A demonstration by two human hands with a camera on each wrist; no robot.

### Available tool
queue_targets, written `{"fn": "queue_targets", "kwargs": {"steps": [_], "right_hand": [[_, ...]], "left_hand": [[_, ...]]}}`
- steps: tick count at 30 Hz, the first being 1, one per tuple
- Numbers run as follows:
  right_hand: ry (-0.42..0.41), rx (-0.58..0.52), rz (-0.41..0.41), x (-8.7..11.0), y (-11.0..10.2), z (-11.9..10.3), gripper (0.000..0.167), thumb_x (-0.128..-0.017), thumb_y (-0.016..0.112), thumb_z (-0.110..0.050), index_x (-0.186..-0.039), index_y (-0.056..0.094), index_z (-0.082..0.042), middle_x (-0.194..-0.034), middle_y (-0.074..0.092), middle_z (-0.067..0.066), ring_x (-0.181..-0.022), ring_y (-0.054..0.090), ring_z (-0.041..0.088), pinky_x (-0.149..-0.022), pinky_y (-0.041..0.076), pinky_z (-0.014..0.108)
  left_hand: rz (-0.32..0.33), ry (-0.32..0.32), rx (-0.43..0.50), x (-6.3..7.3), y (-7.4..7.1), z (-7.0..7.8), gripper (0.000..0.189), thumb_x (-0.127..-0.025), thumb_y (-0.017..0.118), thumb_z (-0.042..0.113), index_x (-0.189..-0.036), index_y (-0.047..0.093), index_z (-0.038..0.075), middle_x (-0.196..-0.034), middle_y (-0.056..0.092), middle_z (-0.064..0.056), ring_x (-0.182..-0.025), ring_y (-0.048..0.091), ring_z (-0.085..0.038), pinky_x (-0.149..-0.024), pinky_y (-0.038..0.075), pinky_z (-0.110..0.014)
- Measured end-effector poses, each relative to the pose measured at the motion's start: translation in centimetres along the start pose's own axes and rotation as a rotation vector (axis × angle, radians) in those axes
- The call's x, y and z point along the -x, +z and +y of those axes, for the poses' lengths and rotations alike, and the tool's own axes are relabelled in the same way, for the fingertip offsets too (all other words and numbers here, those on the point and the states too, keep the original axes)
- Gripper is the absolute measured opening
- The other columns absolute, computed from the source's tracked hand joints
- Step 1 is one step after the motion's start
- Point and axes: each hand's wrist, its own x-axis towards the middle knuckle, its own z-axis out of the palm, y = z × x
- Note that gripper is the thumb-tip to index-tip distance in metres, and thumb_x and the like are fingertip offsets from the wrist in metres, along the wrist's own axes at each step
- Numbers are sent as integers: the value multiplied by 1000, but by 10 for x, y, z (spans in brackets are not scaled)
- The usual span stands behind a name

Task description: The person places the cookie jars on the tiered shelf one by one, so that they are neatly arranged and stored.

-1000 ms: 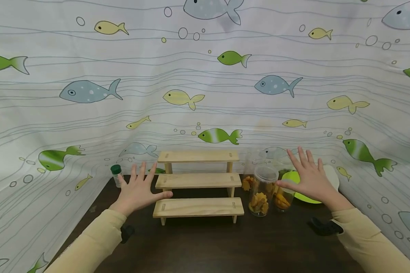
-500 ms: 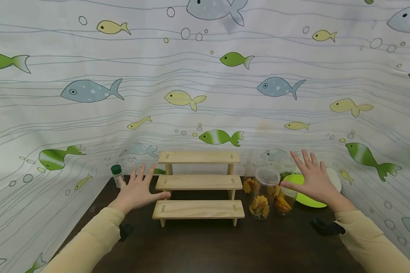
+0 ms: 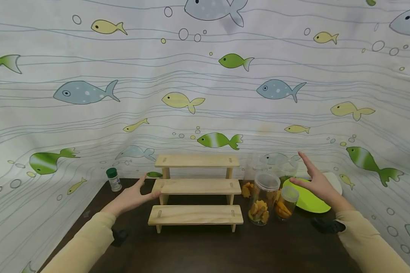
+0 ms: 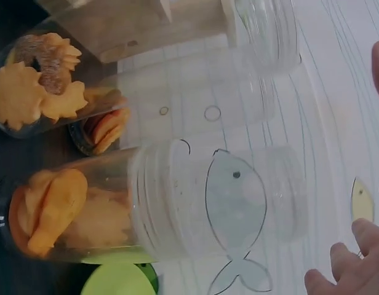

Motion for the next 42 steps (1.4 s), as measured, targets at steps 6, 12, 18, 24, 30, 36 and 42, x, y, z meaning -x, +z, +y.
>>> {"fn": "queue_targets", "kwargs": {"steps": [6,12,18,24,30,36,42], "right_hand": [[-10,-330,6,-12,1,20,80,-98,53,-16,-153,-5,-23,-157,-10,17,-141,-8,42,-108,0,67],[24,-363,-24,-22,1,29,74,-99,52,-19,-154,3,-18,-158,-11,15,-142,-10,39,-109,0,65],[53,-374,-56,-32,1,36,74,-98,54,-21,-154,5,-15,-158,-11,13,-143,-10,37,-111,1,62],[83,-373,-78,-37,4,42,78,-98,55,-23,-152,1,-8,-158,-5,18,-143,-4,37,-113,8,55],[128,-324,-82,-39,6,51,78,-97,55,-27,-151,5,-2,-157,-4,20,-141,-4,43,-109,10,65],[131,-298,-71,-44,11,51,78,-96,58,-30,-152,11,-4,-157,-1,20,-140,-2,49,-108,12,67],[149,-297,-74,-45,13,50,81,-96,59,-26,-151,6,-3,-155,1,27,-138,8,52,-107,18,65]], "left_hand": [[-112,-42,152,-7,9,-9,102,-88,48,65,-146,12,-12,-131,46,-36,-106,61,-43,-85,52,-50],[-150,-130,260,-14,23,-24,89,-90,54,57,-130,39,-21,-118,57,-34,-101,64,-38,-82,55,-46],[-204,-207,430,-17,38,-36,64,-91,62,41,-115,56,-18,-101,68,-24,-93,68,-35,-81,55,-47],[-311,-144,601,-19,43,-45,56,-88,69,33,-111,60,-17,-95,70,-19,-88,70,-28,-78,57,-43],[-343,-175,710,-25,50,-49,50,-91,65,23,-117,55,-19,-94,71,-17,-86,70,-24,-78,57,-40],[-319,-243,743,-24,53,-49,39,-93,63,18,-110,60,-16,-85,72,-13,-77,71,-19,-70,58,-33],[-293,-304,690,-28,50,-43,32,-92,63,17,-104,64,-13,-77,71,-9,-69,70,-15,-67,58,-30]]}}
